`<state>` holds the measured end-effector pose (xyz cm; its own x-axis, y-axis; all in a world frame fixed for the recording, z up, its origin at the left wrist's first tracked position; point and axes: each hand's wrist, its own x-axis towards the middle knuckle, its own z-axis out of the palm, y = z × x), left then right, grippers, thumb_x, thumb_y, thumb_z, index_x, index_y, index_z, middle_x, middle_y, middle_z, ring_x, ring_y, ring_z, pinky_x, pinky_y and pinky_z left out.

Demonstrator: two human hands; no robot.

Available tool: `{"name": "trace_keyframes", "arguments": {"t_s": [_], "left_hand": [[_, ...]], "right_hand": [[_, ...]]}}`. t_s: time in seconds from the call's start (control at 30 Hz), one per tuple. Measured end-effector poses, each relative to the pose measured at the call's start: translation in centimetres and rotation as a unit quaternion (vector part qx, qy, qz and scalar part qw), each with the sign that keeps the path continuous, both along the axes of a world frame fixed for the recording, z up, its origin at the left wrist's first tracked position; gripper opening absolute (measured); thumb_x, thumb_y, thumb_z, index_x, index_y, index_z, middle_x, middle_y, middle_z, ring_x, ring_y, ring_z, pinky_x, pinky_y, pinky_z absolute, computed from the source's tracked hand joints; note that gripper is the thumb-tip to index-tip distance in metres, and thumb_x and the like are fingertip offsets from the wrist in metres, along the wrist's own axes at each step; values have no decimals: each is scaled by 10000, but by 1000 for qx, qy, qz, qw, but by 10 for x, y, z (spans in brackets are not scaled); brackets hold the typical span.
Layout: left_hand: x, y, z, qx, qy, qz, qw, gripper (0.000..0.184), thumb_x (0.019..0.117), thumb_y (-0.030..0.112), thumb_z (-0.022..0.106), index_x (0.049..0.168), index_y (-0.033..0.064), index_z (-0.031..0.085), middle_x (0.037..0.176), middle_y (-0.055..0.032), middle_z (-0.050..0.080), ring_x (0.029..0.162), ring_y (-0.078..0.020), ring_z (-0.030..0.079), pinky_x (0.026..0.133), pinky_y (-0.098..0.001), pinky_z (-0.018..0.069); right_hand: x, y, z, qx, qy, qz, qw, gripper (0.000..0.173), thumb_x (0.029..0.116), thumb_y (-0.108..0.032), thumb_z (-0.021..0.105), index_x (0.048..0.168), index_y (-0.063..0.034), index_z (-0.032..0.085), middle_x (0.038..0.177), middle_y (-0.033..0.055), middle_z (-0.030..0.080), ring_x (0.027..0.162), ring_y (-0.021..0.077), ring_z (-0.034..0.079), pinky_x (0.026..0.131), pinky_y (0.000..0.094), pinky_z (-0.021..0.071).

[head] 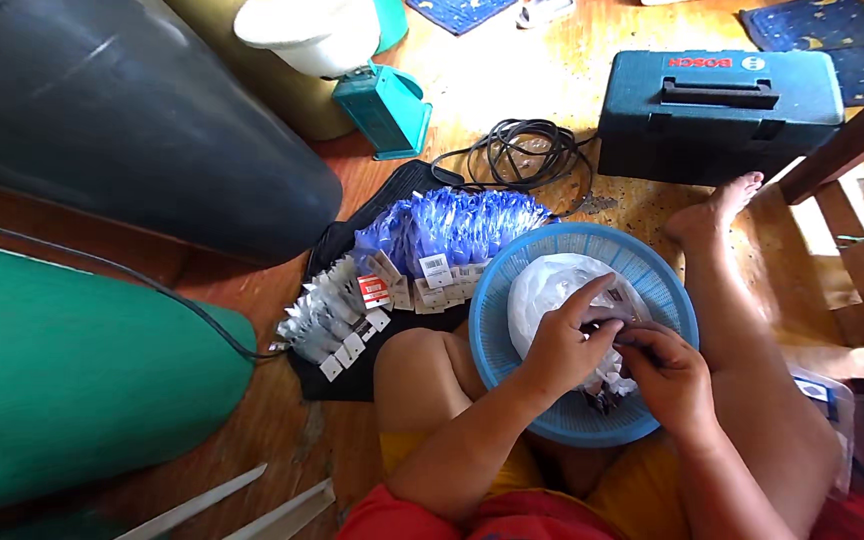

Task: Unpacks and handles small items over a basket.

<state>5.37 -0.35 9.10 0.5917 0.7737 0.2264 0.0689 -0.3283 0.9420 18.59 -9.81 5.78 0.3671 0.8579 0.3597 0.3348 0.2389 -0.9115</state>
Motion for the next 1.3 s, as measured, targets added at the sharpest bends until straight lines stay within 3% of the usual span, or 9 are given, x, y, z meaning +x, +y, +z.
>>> {"name": "trace_keyframes", "arguments": {"t_s": [0.33, 0.57, 0.7, 0.8, 0.87, 0.93, 1.0, 1.17, 1.3], "left_hand": [[0, 0, -3, -5, 3, 9, 1000, 482, 968, 65, 651, 1404, -95, 521, 1020, -119, 767, 887, -128, 750, 835, -281, 619], [1, 2, -9, 41, -27, 26, 998, 444, 960, 46, 653, 1367, -103, 556, 981, -109, 770, 850, -129, 752, 818, -288, 628], [-1, 6, -7, 78, -69, 39, 994, 456, 943, 1, 647, 1366, -130, 539, 971, -130, 768, 860, -141, 752, 834, -304, 627], [-4, 8, -4, 129, -94, 19, 987, 450, 943, 0, 650, 1352, -148, 531, 968, -131, 769, 883, -145, 753, 856, -319, 622], [-4, 6, -4, 157, -101, -2, 982, 410, 951, 12, 651, 1316, -149, 557, 973, -131, 768, 895, -144, 748, 867, -322, 617], [-2, 3, -5, 174, -102, -17, 979, 360, 946, 16, 651, 1266, -140, 596, 969, -142, 764, 906, -162, 749, 872, -337, 617], [0, 1, -6, 194, -92, -34, 976, 343, 938, 18, 660, 1241, -137, 618, 968, -150, 765, 921, -182, 751, 894, -353, 613], [0, 0, -9, 245, -86, -53, 964, 331, 935, 16, 662, 1239, -113, 639, 991, -169, 763, 954, -208, 744, 935, -351, 585], [0, 0, -8, 267, -63, -60, 960, 323, 940, 18, 644, 1242, -97, 653, 1013, -161, 767, 977, -231, 739, 960, -364, 569]], "right_hand": [[-2, 0, 0, -8, 10, -3, 1000, 109, 922, -20, 655, 985, -3, 741, 989, 54, 702, 688, 15, 646, 601, 163, 574], [-5, -1, 3, -19, 86, 34, 996, 123, 935, 4, 643, 1023, -13, 727, 928, 10, 724, 651, 34, 652, 578, 194, 582], [-1, -6, 13, 5, 103, 68, 992, 101, 931, -18, 663, 986, -40, 746, 1188, 74, 684, 768, 52, 678, 634, 198, 602], [4, -9, 17, 60, 153, 90, 982, 66, 940, -125, 717, 983, -128, 767, 1282, 44, 625, 805, 19, 659, 640, 167, 586], [7, -9, 17, 88, 177, 101, 975, 65, 936, -198, 746, 991, -190, 781, 1281, 5, 628, 933, 30, 659, 745, 180, 586], [7, -7, 14, 103, 186, 98, 972, 69, 928, -257, 757, 984, -233, 789, 1271, -31, 642, 1113, 65, 611, 937, 237, 535], [5, -5, 10, 112, 203, 91, 969, 69, 923, -278, 760, 967, -235, 792, 1264, -29, 651, 1191, 97, 583, 1013, 275, 499], [2, 0, 9, 114, 273, 84, 952, 78, 922, -239, 758, 940, -170, 790, 1128, -19, 694, 1039, 75, 647, 900, 243, 556], [1, 2, 6, 106, 301, 64, 946, 68, 911, -211, 766, 899, -145, 782, 1083, -8, 699, 1010, 78, 652, 879, 237, 562]]}}
